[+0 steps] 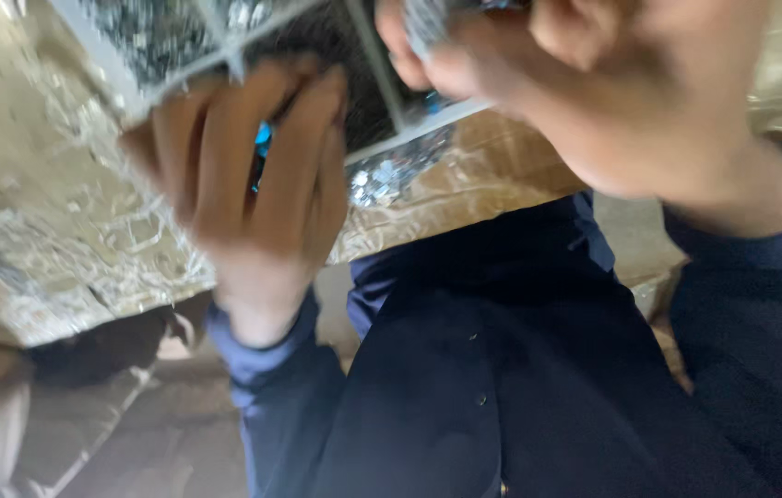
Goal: The person sits at a table with trays of small metal pieces and blue-capped plastic bodies. They repeatedly pick a small metal part, insert and press it into a plastic body by hand, then place the finished assembly into the tray, working through the components one at a time.
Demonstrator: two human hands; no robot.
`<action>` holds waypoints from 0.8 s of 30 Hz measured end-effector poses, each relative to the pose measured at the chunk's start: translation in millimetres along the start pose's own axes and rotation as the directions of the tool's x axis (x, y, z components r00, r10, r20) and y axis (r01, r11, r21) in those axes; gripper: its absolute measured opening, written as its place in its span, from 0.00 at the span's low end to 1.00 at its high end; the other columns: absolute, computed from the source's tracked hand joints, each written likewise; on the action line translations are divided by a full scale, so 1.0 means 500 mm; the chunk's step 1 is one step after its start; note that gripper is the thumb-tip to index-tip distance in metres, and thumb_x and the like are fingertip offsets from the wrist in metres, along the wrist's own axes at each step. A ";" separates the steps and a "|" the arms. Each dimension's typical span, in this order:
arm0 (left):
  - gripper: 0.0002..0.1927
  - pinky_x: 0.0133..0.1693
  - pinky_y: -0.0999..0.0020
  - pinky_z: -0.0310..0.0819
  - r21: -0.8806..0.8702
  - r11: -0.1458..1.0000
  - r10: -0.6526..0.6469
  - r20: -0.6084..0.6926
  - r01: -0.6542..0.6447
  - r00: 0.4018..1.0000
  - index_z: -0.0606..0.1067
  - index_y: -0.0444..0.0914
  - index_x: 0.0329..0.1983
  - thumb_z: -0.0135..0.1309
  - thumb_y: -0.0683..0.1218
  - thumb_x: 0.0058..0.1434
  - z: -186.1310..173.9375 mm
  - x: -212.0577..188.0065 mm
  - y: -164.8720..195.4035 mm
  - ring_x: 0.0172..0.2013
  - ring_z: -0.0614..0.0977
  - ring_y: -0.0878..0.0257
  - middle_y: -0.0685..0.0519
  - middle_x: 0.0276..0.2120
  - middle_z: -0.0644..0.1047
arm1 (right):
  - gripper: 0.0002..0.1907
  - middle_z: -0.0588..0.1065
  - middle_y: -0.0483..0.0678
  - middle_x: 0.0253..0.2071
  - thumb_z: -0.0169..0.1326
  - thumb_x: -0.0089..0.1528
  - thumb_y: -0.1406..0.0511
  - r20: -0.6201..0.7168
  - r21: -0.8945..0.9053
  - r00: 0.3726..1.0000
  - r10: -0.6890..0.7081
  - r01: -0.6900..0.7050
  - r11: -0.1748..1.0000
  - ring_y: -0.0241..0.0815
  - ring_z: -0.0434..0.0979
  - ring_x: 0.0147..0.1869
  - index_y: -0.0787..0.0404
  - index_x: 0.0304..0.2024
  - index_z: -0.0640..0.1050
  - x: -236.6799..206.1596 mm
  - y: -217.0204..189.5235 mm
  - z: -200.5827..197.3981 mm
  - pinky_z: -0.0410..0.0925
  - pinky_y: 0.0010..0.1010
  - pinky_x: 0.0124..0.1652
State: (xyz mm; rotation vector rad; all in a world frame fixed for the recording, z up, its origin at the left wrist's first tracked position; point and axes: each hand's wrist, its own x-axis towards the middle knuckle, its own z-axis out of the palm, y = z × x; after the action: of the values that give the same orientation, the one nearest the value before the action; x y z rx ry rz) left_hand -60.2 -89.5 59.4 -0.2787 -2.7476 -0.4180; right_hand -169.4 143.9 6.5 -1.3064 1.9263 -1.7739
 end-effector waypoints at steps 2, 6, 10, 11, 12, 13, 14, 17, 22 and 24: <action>0.08 0.45 0.58 0.64 -0.016 0.993 0.118 0.129 -0.117 0.985 0.82 0.39 0.46 0.69 0.41 0.66 -0.052 0.056 0.038 0.43 0.76 0.57 0.53 0.46 0.80 | 0.15 0.75 0.59 0.54 0.59 0.68 0.82 -0.189 0.077 0.970 0.152 -0.140 0.987 0.48 0.83 0.53 0.69 0.55 0.74 -0.096 -0.055 -0.034 0.82 0.30 0.50; 0.08 0.43 0.56 0.69 -0.446 0.861 0.427 0.369 -0.245 0.826 0.81 0.38 0.49 0.65 0.40 0.68 -0.063 0.166 0.098 0.38 0.78 0.53 0.51 0.42 0.79 | 0.17 0.74 0.58 0.54 0.61 0.65 0.82 -0.551 0.507 0.674 0.492 -0.198 0.839 0.48 0.82 0.52 0.66 0.53 0.75 -0.287 -0.125 -0.013 0.82 0.31 0.47; 0.09 0.41 0.57 0.69 -0.581 0.749 0.637 0.499 -0.319 0.587 0.81 0.37 0.49 0.65 0.40 0.66 0.089 0.212 0.110 0.37 0.78 0.54 0.51 0.41 0.79 | 0.20 0.73 0.59 0.56 0.63 0.62 0.82 -0.425 0.700 0.607 0.672 -0.250 0.669 0.48 0.81 0.51 0.65 0.53 0.76 -0.388 -0.133 0.084 0.81 0.32 0.47; 0.09 0.40 0.58 0.69 -0.582 0.751 0.649 0.563 -0.311 0.512 0.81 0.37 0.49 0.65 0.40 0.66 0.114 0.211 0.107 0.37 0.78 0.54 0.51 0.41 0.79 | 0.20 0.73 0.60 0.58 0.63 0.61 0.82 -0.380 0.713 0.615 0.691 -0.281 0.643 0.48 0.81 0.52 0.65 0.54 0.76 -0.403 -0.136 0.104 0.80 0.34 0.49; 0.09 0.40 0.58 0.69 -0.579 0.756 0.650 0.610 -0.306 0.454 0.81 0.37 0.49 0.66 0.40 0.66 0.135 0.213 0.106 0.37 0.78 0.54 0.51 0.41 0.79 | 0.22 0.73 0.60 0.58 0.63 0.60 0.81 -0.319 0.732 0.632 0.706 -0.308 0.607 0.49 0.81 0.52 0.65 0.54 0.75 -0.415 -0.140 0.119 0.80 0.35 0.50; 0.09 0.40 0.58 0.69 -0.574 0.763 0.645 0.645 -0.298 0.410 0.81 0.37 0.49 0.66 0.40 0.66 0.151 0.219 0.109 0.36 0.78 0.54 0.51 0.40 0.79 | 0.21 0.73 0.60 0.58 0.63 0.59 0.81 -0.320 0.729 0.638 0.700 -0.307 0.612 0.49 0.81 0.52 0.66 0.53 0.76 -0.426 -0.145 0.130 0.80 0.36 0.50; 0.10 0.39 0.58 0.69 -0.573 0.767 0.641 0.670 -0.288 0.374 0.81 0.37 0.49 0.66 0.40 0.65 0.167 0.235 0.114 0.36 0.78 0.54 0.51 0.40 0.79 | 0.20 0.73 0.60 0.58 0.63 0.59 0.81 -0.320 0.725 0.641 0.697 -0.308 0.616 0.50 0.81 0.53 0.67 0.52 0.76 -0.436 -0.152 0.137 0.80 0.36 0.50; 0.10 0.38 0.59 0.69 -0.570 0.783 0.622 0.706 -0.249 0.339 0.81 0.37 0.48 0.66 0.40 0.64 0.163 0.259 0.127 0.35 0.79 0.55 0.51 0.39 0.79 | 0.19 0.73 0.59 0.58 0.63 0.58 0.81 -0.330 0.700 0.636 0.697 -0.331 0.633 0.50 0.81 0.54 0.68 0.50 0.76 -0.456 -0.161 0.137 0.81 0.37 0.50; 0.11 0.36 0.60 0.69 -0.545 0.806 0.588 0.698 -0.230 0.408 0.81 0.36 0.48 0.67 0.39 0.63 0.162 0.228 0.089 0.34 0.79 0.56 0.50 0.38 0.80 | 0.19 0.73 0.59 0.58 0.63 0.60 0.82 -0.339 0.667 0.620 0.707 -0.372 0.646 0.46 0.81 0.53 0.68 0.52 0.76 -0.427 -0.141 0.118 0.79 0.33 0.52; 0.12 0.35 0.61 0.69 -0.541 0.812 0.573 0.664 -0.220 0.480 0.81 0.36 0.48 0.67 0.39 0.62 0.174 0.205 0.060 0.34 0.79 0.57 0.50 0.37 0.80 | 0.18 0.73 0.58 0.56 0.62 0.61 0.82 -0.310 0.635 0.663 0.681 -0.389 0.667 0.46 0.82 0.53 0.68 0.51 0.76 -0.401 -0.137 0.101 0.80 0.33 0.52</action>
State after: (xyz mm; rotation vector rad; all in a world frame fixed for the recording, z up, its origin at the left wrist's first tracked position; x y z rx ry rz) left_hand -174.2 -19.1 26.3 -1.5871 -3.2280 -0.8758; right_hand 12.5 259.3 -24.6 0.0200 1.5880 -2.1825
